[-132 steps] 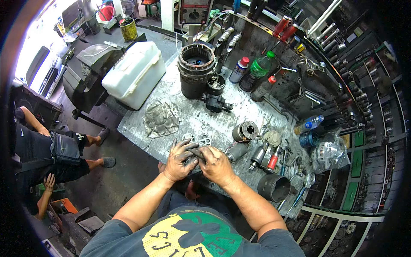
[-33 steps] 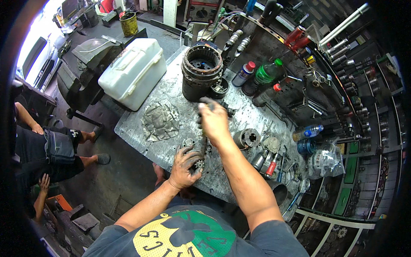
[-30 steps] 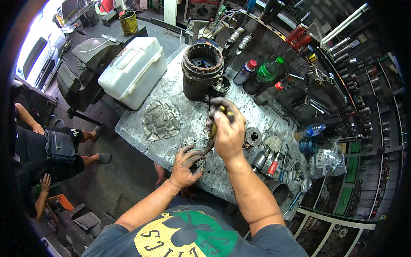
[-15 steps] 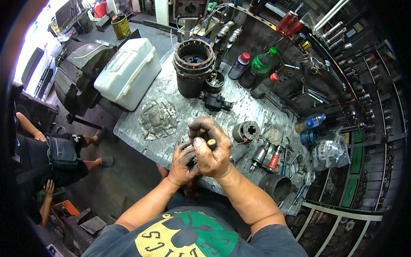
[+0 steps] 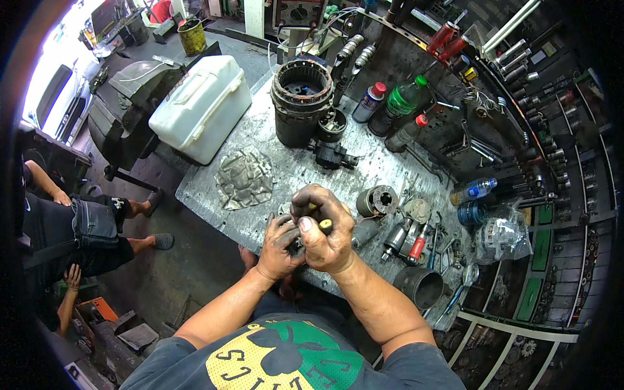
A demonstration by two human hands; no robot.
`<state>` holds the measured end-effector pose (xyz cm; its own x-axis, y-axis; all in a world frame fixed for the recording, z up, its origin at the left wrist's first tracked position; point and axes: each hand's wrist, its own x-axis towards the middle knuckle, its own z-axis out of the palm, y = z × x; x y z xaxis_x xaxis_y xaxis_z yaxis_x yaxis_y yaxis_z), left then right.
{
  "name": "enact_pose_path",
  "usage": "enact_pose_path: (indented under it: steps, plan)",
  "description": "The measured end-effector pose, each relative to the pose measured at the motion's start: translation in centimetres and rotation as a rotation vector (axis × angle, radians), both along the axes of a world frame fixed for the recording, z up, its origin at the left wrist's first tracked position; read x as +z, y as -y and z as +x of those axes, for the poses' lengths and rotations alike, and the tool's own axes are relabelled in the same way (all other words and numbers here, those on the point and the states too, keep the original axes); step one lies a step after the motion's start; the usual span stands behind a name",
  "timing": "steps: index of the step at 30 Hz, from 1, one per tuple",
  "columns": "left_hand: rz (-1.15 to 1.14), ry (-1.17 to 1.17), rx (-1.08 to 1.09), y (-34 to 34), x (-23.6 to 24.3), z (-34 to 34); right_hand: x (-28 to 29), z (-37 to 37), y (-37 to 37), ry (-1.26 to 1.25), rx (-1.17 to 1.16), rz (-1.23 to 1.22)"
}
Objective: The person disassembles a motorcycle engine component on a workbench, using pliers and a hammer to remove parts. They then move to a motorcycle on a lift and attach a part to the underside of the vehicle.
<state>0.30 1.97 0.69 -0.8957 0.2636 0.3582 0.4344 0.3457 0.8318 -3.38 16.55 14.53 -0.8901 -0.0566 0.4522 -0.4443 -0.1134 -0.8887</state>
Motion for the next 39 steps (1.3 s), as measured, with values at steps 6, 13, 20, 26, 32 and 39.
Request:
enact_pose_path:
  steps: [6, 13, 20, 26, 32, 39]
  plan:
    - [-0.064, 0.0, 0.012, -0.1, -0.1, 0.2, 0.1, 0.2, -0.1, 0.062, -0.041, 0.011]
    - [-0.149, -0.026, -0.025, 0.0, 0.6, 0.2, 0.9, 4.8, -5.1, 0.32, -0.162, 0.52]
    - [-0.184, -0.004, -0.074, 0.4, 1.0, 0.0, -8.6, 14.9, -7.2, 0.453, -0.154, 1.279]
    - [0.084, 0.453, 0.021, 4.6, -1.6, 2.4, -9.4, 21.6, -9.6, 0.299, -0.42, 1.061]
    - [-0.715, 0.078, -0.143, 7.7, -4.1, 4.1, -8.1, 32.7, -19.9, 0.56, -1.412, 0.736]
    - [-0.51, 0.238, -0.067, 2.0, -4.9, 2.9, -12.5, 37.0, -29.3, 1.243, -1.299, 0.99]
